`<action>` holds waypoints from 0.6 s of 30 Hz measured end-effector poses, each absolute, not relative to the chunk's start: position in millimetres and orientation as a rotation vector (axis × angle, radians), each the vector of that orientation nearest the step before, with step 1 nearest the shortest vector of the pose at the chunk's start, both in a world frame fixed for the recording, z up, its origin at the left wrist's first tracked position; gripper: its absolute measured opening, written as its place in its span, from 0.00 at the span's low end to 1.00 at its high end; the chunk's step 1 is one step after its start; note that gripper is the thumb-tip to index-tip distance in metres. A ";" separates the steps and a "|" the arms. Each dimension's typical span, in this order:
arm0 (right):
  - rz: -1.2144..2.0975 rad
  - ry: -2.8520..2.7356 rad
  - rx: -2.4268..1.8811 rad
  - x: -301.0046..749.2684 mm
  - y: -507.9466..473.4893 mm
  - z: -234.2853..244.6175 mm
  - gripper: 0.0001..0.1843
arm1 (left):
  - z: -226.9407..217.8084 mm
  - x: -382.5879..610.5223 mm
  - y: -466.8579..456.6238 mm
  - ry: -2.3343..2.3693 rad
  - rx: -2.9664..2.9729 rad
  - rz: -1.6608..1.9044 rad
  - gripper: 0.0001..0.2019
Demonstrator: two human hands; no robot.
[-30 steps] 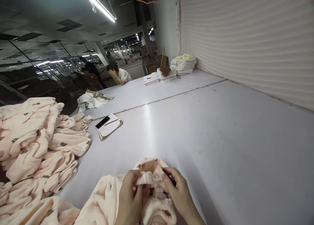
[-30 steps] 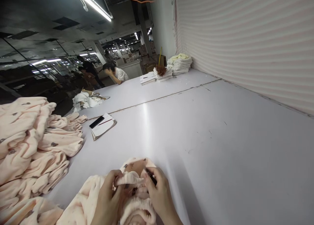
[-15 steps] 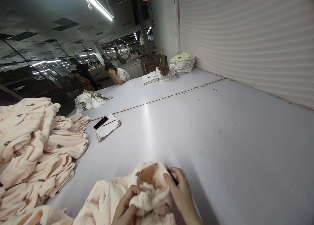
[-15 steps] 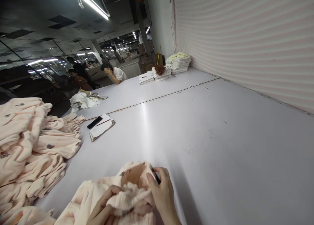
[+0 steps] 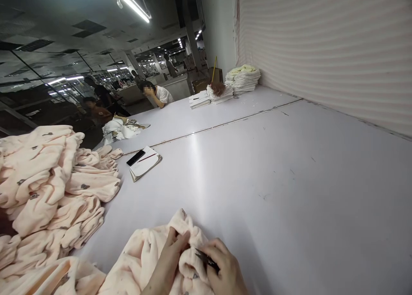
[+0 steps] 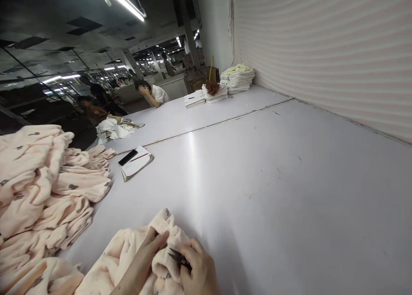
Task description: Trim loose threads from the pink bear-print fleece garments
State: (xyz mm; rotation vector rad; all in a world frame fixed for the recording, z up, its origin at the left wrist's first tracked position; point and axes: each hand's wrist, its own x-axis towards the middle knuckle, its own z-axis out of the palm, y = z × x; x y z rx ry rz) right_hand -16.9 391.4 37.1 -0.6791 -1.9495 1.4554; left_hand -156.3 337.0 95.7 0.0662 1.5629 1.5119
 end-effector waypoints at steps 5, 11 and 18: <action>1.446 -1.916 -0.638 1.5 381.3 33.8 0.17 | 107.4 -149.4 323.7 1.413 -0.048 1.649 0.29; 1.504 -1.881 -0.830 10.0 379.1 56.3 0.07 | 113.2 -146.2 304.4 1.261 -0.187 1.738 0.24; 1.582 -2.088 -0.855 10.9 407.2 86.4 0.08 | 122.4 -135.9 290.2 1.120 -0.283 1.768 0.13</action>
